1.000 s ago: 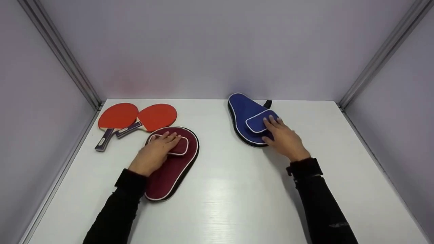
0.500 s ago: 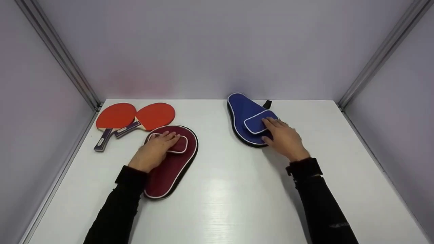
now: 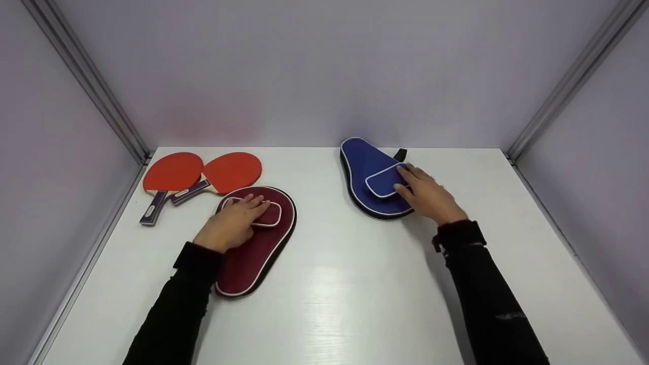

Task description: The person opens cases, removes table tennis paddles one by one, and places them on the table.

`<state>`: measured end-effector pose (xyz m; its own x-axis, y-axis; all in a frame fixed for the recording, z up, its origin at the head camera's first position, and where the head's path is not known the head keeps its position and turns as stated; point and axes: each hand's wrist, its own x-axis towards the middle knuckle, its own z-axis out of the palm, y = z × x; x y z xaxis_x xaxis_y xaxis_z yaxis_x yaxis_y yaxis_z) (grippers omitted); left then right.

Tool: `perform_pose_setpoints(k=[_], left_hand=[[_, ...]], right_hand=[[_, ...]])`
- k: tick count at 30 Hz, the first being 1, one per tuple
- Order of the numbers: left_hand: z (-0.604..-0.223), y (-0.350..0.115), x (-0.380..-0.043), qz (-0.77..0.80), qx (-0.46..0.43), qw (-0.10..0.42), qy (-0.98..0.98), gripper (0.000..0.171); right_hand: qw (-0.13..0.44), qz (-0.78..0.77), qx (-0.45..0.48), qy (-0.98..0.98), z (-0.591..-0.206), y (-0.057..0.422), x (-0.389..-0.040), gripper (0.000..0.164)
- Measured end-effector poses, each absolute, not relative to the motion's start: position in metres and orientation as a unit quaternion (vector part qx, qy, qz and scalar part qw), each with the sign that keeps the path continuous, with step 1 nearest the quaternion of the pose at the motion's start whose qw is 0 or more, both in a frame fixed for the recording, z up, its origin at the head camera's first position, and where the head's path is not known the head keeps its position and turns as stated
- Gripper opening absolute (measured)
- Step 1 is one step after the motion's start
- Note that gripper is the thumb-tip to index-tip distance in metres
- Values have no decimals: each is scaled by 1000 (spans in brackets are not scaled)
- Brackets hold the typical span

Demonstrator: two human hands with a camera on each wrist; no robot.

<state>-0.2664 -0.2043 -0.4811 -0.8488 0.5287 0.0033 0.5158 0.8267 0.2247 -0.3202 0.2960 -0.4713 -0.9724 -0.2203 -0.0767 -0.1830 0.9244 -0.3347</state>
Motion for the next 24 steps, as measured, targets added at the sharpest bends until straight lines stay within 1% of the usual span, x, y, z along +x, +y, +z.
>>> perform_pose_setpoints(k=[6, 17, 21, 24], left_hand=[[-473, -201, -267, 125, 262, 69, 954, 70], [-452, -180, -259, 130, 239, 115, 955, 66], [-446, -166, -256, 141, 247, 108, 953, 67], [-442, -151, -252, 140, 256, 78, 953, 66]], right_hand=[[58, -190, -111, 974, -477, 297, -330, 72], [62, -179, -114, 975, -481, 287, -319, 72], [60, -170, -118, 976, -480, 280, -313, 72], [58, -164, -122, 977, -479, 275, -309, 72]])
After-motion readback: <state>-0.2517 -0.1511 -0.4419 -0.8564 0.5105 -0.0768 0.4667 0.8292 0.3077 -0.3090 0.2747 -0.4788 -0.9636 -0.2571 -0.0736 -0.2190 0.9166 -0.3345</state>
